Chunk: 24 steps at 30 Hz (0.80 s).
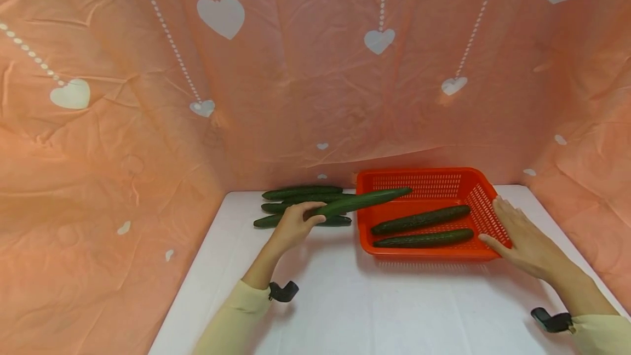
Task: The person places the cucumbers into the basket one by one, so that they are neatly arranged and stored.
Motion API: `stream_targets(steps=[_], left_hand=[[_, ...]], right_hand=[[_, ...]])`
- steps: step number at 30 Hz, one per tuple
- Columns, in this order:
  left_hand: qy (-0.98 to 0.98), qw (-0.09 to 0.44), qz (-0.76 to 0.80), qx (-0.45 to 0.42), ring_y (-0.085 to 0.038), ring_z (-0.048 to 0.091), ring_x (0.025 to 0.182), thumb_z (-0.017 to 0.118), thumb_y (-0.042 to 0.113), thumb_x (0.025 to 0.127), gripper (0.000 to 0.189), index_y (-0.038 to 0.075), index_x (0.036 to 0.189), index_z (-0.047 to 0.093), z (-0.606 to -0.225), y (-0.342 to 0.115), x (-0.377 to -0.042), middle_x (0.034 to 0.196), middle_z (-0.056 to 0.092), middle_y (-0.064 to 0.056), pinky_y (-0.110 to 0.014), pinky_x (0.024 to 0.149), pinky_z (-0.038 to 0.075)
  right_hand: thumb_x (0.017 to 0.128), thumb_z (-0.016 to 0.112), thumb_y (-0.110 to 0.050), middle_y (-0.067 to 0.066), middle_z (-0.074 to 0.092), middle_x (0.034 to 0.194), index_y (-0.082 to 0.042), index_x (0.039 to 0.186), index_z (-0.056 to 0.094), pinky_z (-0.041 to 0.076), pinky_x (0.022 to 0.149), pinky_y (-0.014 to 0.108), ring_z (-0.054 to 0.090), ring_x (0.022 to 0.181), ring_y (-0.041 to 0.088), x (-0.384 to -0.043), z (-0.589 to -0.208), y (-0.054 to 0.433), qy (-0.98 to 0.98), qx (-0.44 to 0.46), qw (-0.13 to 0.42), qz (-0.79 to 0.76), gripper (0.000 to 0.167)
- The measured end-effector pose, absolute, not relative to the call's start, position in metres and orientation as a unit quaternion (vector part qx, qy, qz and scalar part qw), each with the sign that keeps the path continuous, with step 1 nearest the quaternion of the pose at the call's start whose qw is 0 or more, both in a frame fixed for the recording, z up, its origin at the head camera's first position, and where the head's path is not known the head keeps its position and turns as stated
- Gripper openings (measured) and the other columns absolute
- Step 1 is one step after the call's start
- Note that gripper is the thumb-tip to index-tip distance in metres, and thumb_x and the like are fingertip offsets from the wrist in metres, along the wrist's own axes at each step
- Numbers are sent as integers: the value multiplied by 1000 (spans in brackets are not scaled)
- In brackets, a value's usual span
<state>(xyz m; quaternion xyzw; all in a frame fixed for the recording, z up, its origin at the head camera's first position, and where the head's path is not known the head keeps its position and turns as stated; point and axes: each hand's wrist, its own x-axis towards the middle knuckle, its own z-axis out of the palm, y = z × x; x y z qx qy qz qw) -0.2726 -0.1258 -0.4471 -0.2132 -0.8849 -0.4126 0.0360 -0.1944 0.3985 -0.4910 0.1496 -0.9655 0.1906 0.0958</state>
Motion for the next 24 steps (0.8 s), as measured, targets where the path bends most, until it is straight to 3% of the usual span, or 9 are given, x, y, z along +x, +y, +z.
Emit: stream_targets(steps=[8, 12, 16, 19, 21, 24], left_hand=[[-892, 38, -382, -240, -19, 58, 86, 78, 20, 100, 33, 13, 132, 77, -435, -93, -276, 121, 76, -6, -39, 86, 53], [-891, 30, -383, -241, -18, 55, 80, 77, 23, 101, 34, 12, 134, 76, -432, -76, -277, 110, 75, -7, -36, 80, 50], [-891, 24, -385, -238, -21, 64, 89, 76, 25, 102, 36, 12, 135, 76, -434, -57, -279, 122, 76, -10, -40, 87, 56], [-893, 17, -384, -233, -25, 68, 108, 76, 26, 102, 36, 13, 135, 76, -436, -43, -280, 134, 74, -10, -45, 101, 57], [-895, 15, -379, -236, -25, 68, 111, 76, 27, 102, 36, 14, 135, 76, -437, -34, -280, 134, 74, -9, -45, 102, 57], [-900, 10, -363, -241, -18, 61, 84, 75, 29, 102, 37, 15, 136, 76, -438, -22, -282, 122, 77, -10, -35, 85, 56]], right_hand=[[105, 63, -43, 33, 7, 174, 3, 170, 5, -18, 128, 33, 4, 163, 49, -196, -490, 397, -965, 142, 84, 202, 98], [105, 63, -43, 34, 8, 174, 3, 170, 6, -18, 127, 32, 5, 163, 50, -195, -490, 397, -965, 140, 82, 207, 98], [105, 63, -43, 34, 8, 174, 3, 170, 6, -18, 127, 31, 4, 163, 49, -194, -490, 397, -966, 135, 81, 206, 98], [105, 62, -44, 34, 7, 174, 3, 170, 4, -19, 127, 32, 2, 163, 47, -194, -489, 397, -966, 133, 78, 207, 98], [105, 63, -44, 34, 7, 174, 2, 170, 4, -18, 127, 32, 1, 164, 47, -194, -489, 397, -966, 134, 78, 207, 98], [105, 63, -43, 34, 8, 174, 3, 170, 4, -19, 126, 28, 1, 164, 47, -195, -489, 397, -966, 136, 80, 207, 98]])
